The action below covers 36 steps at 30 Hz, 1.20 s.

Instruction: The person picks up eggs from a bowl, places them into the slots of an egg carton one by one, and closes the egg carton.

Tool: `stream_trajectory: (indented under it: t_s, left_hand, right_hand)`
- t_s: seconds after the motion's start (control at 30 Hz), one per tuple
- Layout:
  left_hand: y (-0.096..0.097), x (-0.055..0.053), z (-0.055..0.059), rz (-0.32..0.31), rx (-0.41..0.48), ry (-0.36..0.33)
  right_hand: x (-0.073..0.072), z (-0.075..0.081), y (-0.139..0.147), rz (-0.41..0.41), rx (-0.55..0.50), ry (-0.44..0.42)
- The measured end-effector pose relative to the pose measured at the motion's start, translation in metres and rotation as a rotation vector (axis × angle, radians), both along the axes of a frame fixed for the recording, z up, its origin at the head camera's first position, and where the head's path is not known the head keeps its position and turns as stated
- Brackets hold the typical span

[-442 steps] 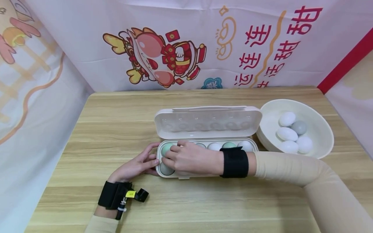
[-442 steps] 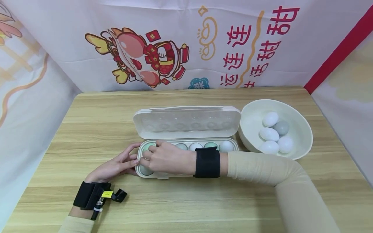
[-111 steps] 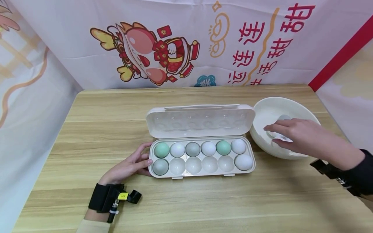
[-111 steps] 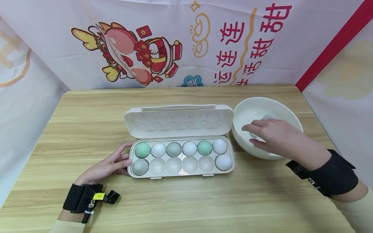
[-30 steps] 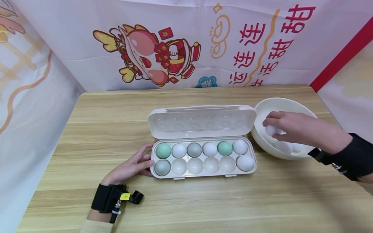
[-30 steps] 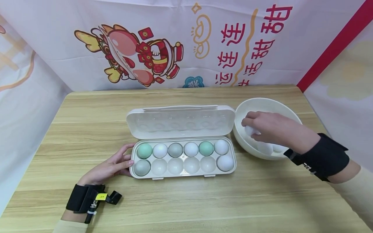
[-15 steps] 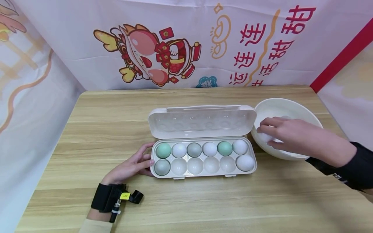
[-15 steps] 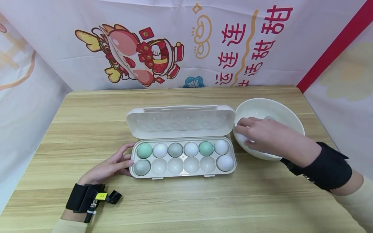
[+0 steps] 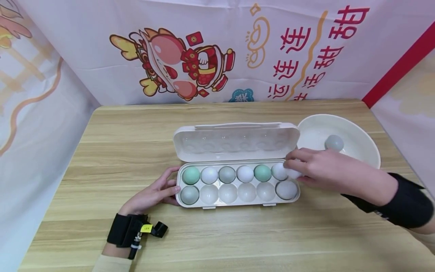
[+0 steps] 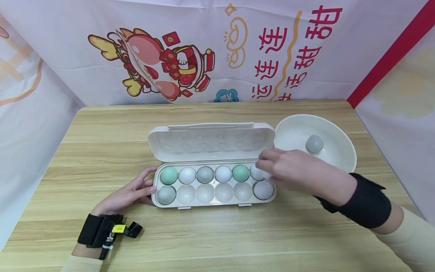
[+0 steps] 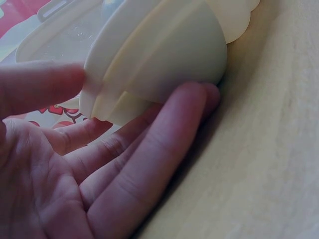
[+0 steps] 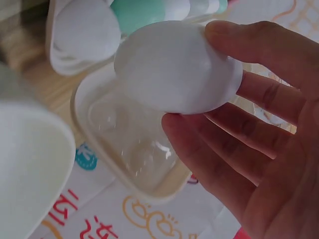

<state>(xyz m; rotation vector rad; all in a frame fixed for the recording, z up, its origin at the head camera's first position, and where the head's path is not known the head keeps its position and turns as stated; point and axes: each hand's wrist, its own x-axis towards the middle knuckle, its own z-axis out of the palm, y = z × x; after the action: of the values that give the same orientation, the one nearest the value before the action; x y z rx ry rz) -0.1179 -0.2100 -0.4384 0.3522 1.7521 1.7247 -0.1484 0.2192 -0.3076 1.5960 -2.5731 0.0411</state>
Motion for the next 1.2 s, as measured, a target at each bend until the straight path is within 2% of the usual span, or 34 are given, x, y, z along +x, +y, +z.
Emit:
stream_trajectory:
  t_s: [0.23,0.43,0.7,0.87,1.2]
  left_hand:
    - [-0.001,-0.001,-0.001,0.0,0.001,0.011]
    - [-0.001,-0.002,-0.002,-0.009,0.007,0.027]
    - [0.0,-0.001,-0.001,0.0,0.015,0.023]
    - [0.0,-0.001,-0.001,-0.001,0.02,0.018]
    - [-0.001,-0.001,-0.001,0.001,0.011,0.018]
  right_hand:
    - [0.003,-0.015,-0.02,0.054,0.044,-0.057]
    - [0.005,-0.029,-0.029,0.116,0.017,-0.027]
    - [0.008,-0.047,-0.041,0.17,0.021,-0.036]
    - [0.01,-0.055,-0.045,0.179,0.028,-0.051]
    - [0.011,-0.066,-0.045,0.17,0.034,0.02]
